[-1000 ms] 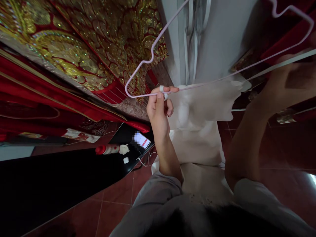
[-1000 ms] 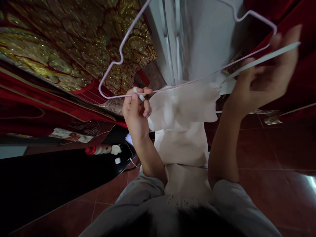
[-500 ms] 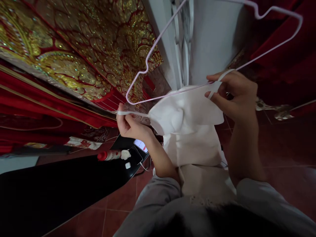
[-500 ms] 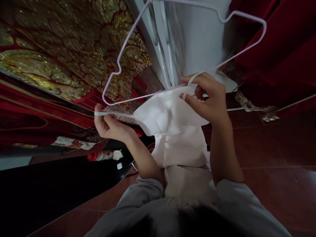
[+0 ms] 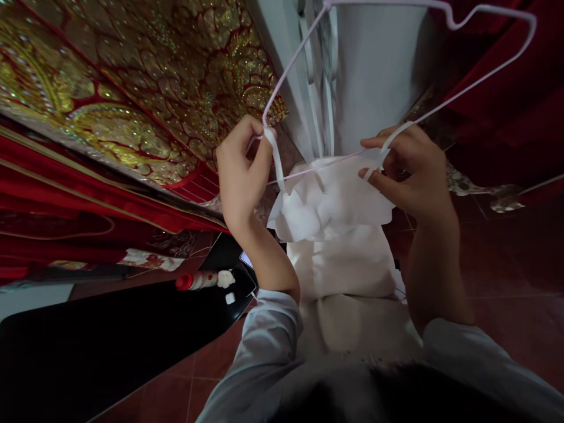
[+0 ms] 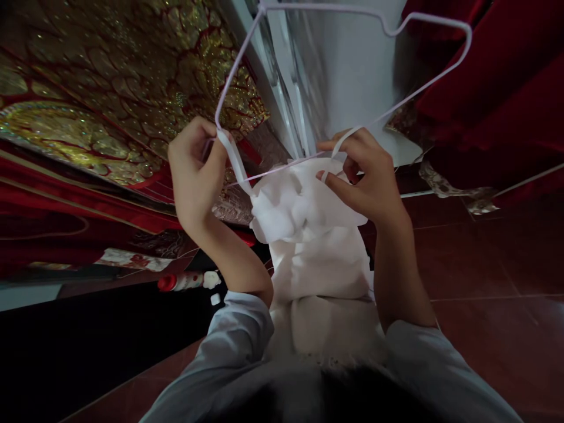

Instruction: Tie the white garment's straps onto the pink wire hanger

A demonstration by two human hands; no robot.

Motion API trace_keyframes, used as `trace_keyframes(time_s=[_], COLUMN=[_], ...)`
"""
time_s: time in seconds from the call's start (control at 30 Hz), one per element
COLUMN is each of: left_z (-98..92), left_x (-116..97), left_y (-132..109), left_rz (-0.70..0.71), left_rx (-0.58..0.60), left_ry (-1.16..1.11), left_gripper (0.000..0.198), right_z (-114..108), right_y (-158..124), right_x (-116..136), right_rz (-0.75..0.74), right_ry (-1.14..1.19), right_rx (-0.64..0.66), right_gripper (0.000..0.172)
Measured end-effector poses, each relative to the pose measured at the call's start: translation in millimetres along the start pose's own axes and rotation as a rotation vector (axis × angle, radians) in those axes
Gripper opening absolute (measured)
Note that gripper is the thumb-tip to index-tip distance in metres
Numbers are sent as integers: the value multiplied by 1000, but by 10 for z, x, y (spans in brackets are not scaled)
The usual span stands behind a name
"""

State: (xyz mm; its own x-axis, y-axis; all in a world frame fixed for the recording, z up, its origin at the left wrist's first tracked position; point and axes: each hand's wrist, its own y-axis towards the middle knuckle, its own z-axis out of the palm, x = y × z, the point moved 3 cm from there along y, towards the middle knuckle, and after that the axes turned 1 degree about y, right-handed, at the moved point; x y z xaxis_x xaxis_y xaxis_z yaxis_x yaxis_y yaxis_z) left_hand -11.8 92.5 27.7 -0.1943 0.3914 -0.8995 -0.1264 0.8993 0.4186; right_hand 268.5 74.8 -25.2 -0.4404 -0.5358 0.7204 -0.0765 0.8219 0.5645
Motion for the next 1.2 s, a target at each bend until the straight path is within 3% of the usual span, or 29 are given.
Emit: trace_keyframes(time_s=[0.1,0.23,0.3,0.4,0.5,0.6,0.7,0.77,0.83,0.9,0.97,1.07,1.13,1.2], left_z=[17,54,165,296,276,194,153,157,167,174,174,164,158,170], left_x=[153,559,704,759,721,671,634,631,645,667,683,678,661,649], left_y=[-51,-305,-421,-503,-501,-467,-446,-441,-439,-439,-438,-441,-448,-459], left_rz=[37,-58,-112,-76,1,31,60,69,69,58,35,11,7,-1], left_rx=[-43,-434,-463,-418,-450,-480,-494,-494,-493,-489,-472,-457,-461,-458], left_ry=[-75,-358,-461,-498,-444,-376,-377,-394,-398,-377,-341,-310,-313,-319], left_gripper=[21,8,14,28,34,36,32,30,30,33,36,39,39,37], right_z=[-10,63,107,123,-39,-346,-623,-730,-758,-731,-670,-579,-522,-433], right_y=[-14,-14,-18,-44,-68,-18,160,309,454,564,628,640,584,464], right_x=[-27,-47,-14,39,-33,-312,-627,-721,-675,-485,-204,147,257,295], right_rz=[-63,-84,-96,-114,-162,-179,-247,-324,-312,-248,-199,-107,-64,-135], right_ry=[-7,-19,-29,-2,105,111,80,80,59,-15,-189,-521,-583,-497], right_rx=[-72,9,35,-1,-269,-602,-764,-785,-690,-527,-317,-80,-40,-78], right_gripper=[32,40,44,42,33,22,11,16,27,26,26,46,58,66])
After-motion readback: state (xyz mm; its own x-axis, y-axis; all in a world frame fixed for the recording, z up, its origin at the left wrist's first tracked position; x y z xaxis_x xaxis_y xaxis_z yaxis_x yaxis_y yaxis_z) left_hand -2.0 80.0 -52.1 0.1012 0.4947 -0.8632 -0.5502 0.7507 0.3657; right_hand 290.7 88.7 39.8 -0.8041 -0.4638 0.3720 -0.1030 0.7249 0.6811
